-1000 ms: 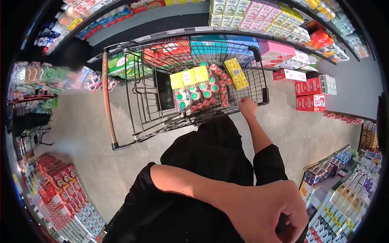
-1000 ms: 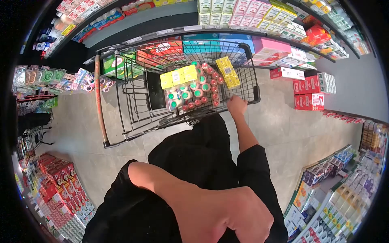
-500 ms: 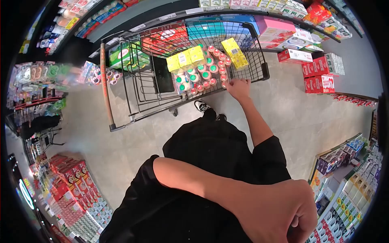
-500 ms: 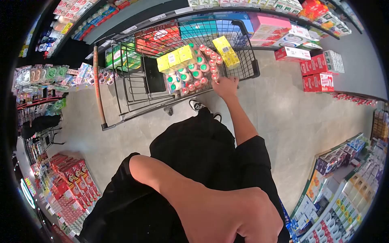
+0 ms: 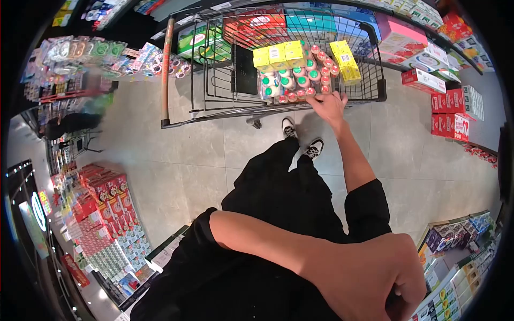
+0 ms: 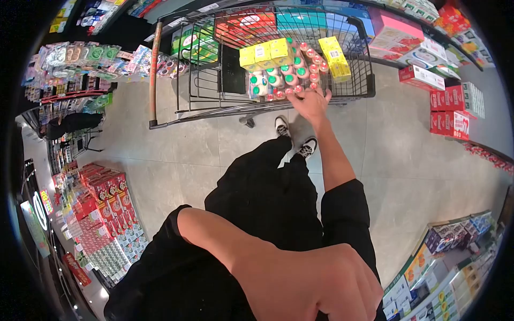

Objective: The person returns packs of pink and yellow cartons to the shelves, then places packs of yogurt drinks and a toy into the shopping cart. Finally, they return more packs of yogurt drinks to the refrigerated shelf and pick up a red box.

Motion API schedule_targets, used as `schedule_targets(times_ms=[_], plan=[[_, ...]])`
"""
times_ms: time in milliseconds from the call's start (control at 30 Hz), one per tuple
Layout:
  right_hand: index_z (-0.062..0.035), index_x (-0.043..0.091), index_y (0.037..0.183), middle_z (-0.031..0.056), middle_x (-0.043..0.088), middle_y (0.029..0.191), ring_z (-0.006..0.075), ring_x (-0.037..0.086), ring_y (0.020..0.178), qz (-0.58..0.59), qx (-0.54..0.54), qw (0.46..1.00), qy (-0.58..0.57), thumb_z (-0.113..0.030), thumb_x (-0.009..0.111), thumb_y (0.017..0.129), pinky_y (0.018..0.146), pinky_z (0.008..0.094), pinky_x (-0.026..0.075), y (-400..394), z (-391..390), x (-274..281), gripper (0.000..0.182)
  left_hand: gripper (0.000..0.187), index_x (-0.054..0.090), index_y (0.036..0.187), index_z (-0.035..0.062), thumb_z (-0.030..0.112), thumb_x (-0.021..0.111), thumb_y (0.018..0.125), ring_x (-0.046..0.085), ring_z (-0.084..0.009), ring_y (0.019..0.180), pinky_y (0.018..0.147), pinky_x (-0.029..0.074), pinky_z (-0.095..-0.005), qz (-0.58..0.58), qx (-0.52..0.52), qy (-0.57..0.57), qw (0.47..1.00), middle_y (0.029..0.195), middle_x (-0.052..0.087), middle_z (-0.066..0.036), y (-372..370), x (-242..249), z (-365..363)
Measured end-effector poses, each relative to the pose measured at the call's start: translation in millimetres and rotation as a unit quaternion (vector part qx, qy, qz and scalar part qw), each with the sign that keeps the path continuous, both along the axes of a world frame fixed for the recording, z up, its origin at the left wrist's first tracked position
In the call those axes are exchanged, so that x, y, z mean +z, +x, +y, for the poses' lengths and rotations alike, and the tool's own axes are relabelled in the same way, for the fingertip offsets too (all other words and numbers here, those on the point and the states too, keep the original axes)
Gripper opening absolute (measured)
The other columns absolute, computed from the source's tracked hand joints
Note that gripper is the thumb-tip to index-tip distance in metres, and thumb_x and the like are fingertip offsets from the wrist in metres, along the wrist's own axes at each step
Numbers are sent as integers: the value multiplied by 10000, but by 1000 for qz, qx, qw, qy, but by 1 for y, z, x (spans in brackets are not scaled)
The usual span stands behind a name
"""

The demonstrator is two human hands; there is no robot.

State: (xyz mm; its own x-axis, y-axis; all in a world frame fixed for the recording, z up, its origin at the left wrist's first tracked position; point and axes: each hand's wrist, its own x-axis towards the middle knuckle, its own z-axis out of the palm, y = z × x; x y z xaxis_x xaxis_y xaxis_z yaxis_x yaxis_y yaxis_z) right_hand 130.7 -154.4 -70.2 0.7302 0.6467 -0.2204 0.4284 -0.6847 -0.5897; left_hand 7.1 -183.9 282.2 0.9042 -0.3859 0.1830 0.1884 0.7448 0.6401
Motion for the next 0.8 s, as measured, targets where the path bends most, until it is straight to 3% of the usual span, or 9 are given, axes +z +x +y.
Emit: schedule_targets(times_ms=[67,167,267,333,500,567,600,667,800], plan=[[-158,738,765,57,671,820,246,499,1063,-15,-7,999,30,-546,580,757,1024,544,144,-6,-3,0,419,319,620,589,26,245,847,637,512,-72,473,419,335,-204,32,-46,-59,997,530,559,-17,-3,2,3],[-154,734,729,35,665,788,234,511,1031,-42,-19,998,42,-508,599,756,997,539,180,-12,-4,-8,380,318,623,598,27,241,856,620,519,-78,476,422,339,-203,-19,-42,-70,997,532,558,-20,-6,4,9],[-159,735,727,21,661,762,221,515,1021,-62,-22,997,34,-496,606,749,974,537,212,-21,-1,-10,362,313,622,594,29,242,849,634,518,-84,475,426,342,-202,-40,-25,-36,998,539,563,-19,-12,8,18],[-162,705,603,-11,637,643,208,533,832,-123,-64,988,72,-456,635,696,939,456,233,-28,1,-15,316,311,622,593,30,243,843,643,518,-87,473,427,343,-203,-53,-33,-24,998,534,560,-20,-17,11,27],[-166,708,612,-27,645,659,207,534,857,-118,-53,992,8,-455,637,699,943,457,232,-39,1,-17,310,304,627,595,27,245,825,674,516,-80,471,426,345,-201,-108,-4,24,994,532,567,-21,-33,16,48],[-198,742,753,-1,668,822,216,523,1003,-13,-43,998,-51,-498,608,728,999,502,191,-43,-1,-10,329,297,633,604,24,240,820,683,514,-67,474,426,345,-196,-24,-126,-73,989,543,583,-21,-43,18,56],[-198,742,753,-1,668,822,216,523,1003,-16,-52,997,-56,-498,608,728,999,502,191,-47,-3,-12,329,297,633,604,24,240,820,683,514,-67,474,426,345,-196,-26,-134,-78,988,543,583,-21,-47,18,61],[-147,679,624,-43,637,711,205,530,879,-74,-74,994,35,-431,651,706,932,454,233,-59,-4,-15,297,288,639,613,21,233,817,691,513,-56,481,426,343,-191,38,-187,-177,965,563,598,-19,-56,20,71],[-153,663,606,-42,626,689,202,529,871,-72,-94,993,13,-420,649,707,921,442,237,-75,1,-12,286,282,641,618,22,228,822,683,514,-55,483,427,345,-193,85,-259,-231,934,566,600,-19,-68,22,88]])
